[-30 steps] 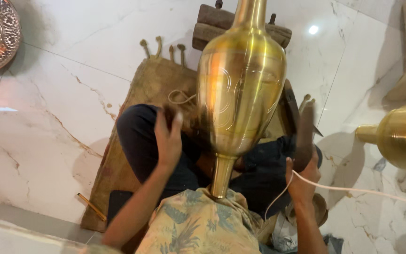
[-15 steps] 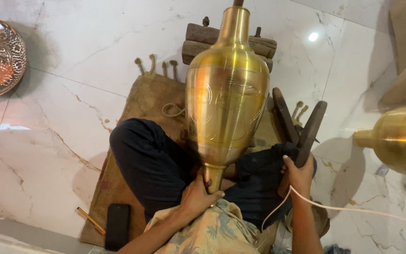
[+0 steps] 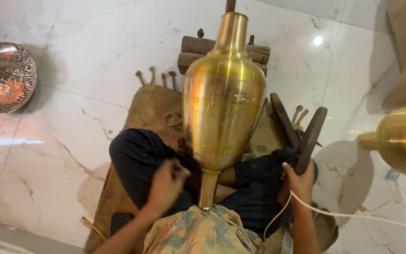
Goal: The person sits cross-legged on a floor mat holding a large brass vessel between their legs. They hold a small punch against the vessel's surface and repeatedly strike it with a wooden mallet, working over the surface to form engraved decorative lines, repositioning the punch as they go.
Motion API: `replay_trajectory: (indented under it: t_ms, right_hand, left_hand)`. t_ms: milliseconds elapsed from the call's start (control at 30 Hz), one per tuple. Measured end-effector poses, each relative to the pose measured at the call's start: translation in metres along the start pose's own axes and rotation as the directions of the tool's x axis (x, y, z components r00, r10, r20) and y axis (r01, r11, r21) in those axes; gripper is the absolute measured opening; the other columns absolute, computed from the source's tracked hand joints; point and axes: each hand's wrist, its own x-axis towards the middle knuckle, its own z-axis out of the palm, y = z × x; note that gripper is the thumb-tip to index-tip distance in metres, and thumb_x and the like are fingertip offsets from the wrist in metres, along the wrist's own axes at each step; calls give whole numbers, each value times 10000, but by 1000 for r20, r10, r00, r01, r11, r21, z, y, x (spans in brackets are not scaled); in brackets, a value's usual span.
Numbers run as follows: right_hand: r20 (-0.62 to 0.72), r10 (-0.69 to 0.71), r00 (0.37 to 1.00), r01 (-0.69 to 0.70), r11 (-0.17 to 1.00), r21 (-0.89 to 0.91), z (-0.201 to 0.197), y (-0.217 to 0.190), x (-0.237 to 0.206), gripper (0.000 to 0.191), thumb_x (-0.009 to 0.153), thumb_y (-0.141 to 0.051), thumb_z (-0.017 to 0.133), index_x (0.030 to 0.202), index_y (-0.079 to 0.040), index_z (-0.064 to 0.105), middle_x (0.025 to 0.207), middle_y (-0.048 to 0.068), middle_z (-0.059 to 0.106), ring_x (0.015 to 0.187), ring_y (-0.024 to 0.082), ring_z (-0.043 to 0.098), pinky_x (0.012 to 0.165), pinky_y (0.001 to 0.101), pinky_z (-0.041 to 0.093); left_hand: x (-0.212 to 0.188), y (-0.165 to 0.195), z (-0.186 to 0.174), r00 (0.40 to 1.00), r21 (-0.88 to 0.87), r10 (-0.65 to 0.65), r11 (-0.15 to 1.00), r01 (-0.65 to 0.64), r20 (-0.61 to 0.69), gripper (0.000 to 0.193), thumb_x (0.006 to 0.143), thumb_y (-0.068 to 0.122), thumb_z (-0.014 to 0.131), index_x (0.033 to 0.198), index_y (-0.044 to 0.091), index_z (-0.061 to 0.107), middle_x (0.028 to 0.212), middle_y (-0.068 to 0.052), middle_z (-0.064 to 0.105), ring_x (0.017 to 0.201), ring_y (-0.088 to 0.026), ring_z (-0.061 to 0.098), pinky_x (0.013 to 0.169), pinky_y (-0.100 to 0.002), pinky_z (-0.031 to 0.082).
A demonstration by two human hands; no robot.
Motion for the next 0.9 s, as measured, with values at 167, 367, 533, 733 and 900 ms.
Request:
replay_trajectory:
  t_ms: [167,367,533,733,900]
  right_hand:
    - [10,-26,1000,26,999,-40,18,-16,0,799,843,-7,727,1552,-89,368,978,86,632,755,174,639,626,320,560]
    - [-33,-162,986,138,918,-372,43,-46,1,756,826,-78,819,1486,-51,452,1061,101,696,911,199,690,768,370,545]
    - [-87,-44,995,16,956,-292,58,-56,13,497,865,-152,854,1290,-8,640,961,171,716,864,278,678,775,395,544]
    - [53,-140,989,144,793,-592,69,-57,14,727,801,-125,798,1471,-76,519,1014,272,732,927,398,747,732,474,587]
    - [19,-279,960,228,740,-633,69,-60,10,705,849,-108,766,1499,-87,494,1051,301,724,994,454,704,745,519,573]
  left_hand:
    - [81,73,-82,704,265,654,756,-598,-276,328,999,23,630,1326,1,636,1167,-243,559,1075,-400,577,926,-462,495]
    - [143,227,-68,700,-190,681,733,-654,216,281,1017,117,689,1271,57,584,1209,-105,708,1064,-211,743,860,-333,599]
    - [164,305,-11,264,-82,652,449,-890,711,543,899,50,706,1416,126,558,1126,-92,782,990,-215,761,894,-402,593]
    - [181,327,9,126,-5,405,306,-952,905,604,820,107,781,1389,207,606,999,-67,771,947,-227,718,845,-426,549]
    - [189,329,13,52,-43,385,234,-971,921,540,858,135,768,1374,210,625,1009,-25,781,974,-213,728,869,-427,551]
